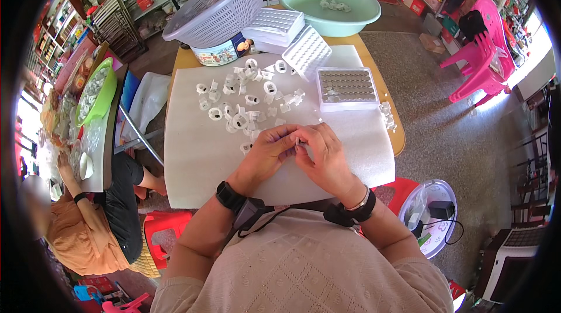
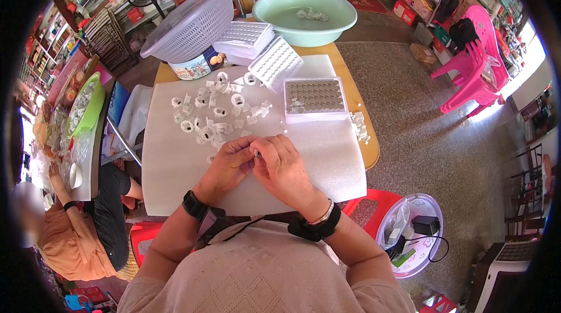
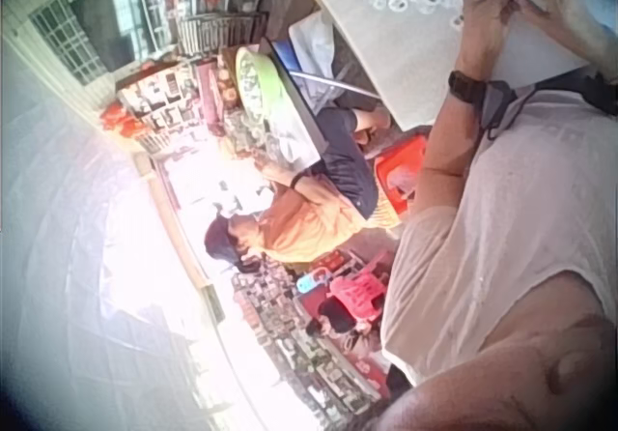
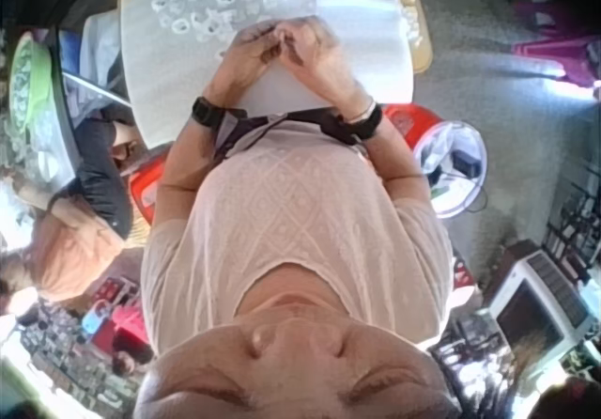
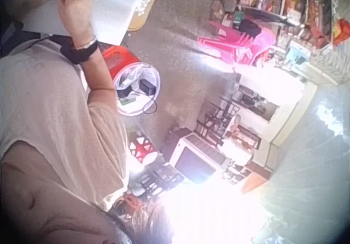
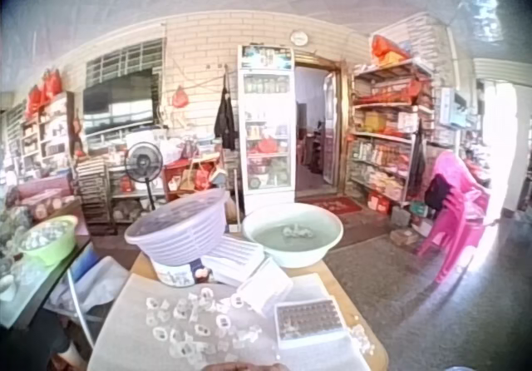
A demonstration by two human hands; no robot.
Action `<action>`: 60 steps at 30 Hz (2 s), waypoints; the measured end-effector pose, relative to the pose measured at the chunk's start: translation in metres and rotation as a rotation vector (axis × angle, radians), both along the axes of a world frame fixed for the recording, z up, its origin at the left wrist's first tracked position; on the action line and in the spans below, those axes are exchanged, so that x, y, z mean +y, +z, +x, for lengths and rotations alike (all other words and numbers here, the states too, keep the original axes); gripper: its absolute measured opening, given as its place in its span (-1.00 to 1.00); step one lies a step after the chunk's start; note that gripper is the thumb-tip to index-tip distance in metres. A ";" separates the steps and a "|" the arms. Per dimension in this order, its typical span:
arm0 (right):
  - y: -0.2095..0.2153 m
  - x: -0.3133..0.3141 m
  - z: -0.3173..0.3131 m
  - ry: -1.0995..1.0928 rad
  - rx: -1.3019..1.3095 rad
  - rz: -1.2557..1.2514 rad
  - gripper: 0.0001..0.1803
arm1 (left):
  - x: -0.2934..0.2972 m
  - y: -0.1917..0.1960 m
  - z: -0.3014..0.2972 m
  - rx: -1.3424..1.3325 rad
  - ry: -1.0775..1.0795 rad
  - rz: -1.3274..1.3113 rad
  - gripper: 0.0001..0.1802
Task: Assembling or inspecting small white plastic components on a table.
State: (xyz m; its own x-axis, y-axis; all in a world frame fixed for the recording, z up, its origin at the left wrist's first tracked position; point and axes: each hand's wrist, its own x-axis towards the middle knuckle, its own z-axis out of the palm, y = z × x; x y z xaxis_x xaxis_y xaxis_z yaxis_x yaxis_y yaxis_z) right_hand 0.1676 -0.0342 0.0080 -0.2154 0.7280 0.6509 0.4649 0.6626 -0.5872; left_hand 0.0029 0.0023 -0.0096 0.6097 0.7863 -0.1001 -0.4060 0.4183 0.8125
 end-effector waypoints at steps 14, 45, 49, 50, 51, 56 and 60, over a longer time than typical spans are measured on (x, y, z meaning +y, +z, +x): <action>0.009 -0.003 0.014 -0.034 0.827 -0.808 -0.86 | -0.008 0.014 0.005 0.094 0.036 0.072 -0.62; 0.010 -0.008 0.017 0.007 -0.563 -0.184 -0.56 | -0.004 0.005 -0.013 -0.133 0.427 0.130 -0.69; 0.017 -0.020 0.037 -0.022 -0.346 -0.173 -0.66 | -0.007 0.009 -0.010 -0.089 0.373 0.174 -0.68; 0.017 -0.020 0.042 -0.079 -0.240 -0.193 -0.68 | -0.007 0.009 -0.009 -0.069 0.360 0.201 -0.69; 0.017 -0.021 0.045 -0.141 -0.133 -0.212 -0.70 | -0.007 0.009 -0.008 -0.069 0.355 0.199 -0.69; 0.005 -0.016 0.051 -0.304 -0.080 -0.290 -0.79 | -0.006 0.006 -0.006 -0.033 0.311 0.201 -0.66; -0.001 -0.010 0.048 -0.430 -0.214 -0.222 -0.81 | -0.007 0.006 -0.006 -0.012 0.292 0.214 -0.66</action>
State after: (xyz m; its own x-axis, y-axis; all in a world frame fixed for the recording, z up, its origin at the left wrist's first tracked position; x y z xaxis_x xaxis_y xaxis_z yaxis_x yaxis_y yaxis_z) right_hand 0.2152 -0.0445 0.0066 0.0219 0.8950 0.4454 0.7921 0.2563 -0.5540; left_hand -0.0032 -0.0048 -0.0037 0.3567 0.9297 0.0916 -0.4936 0.1043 0.8634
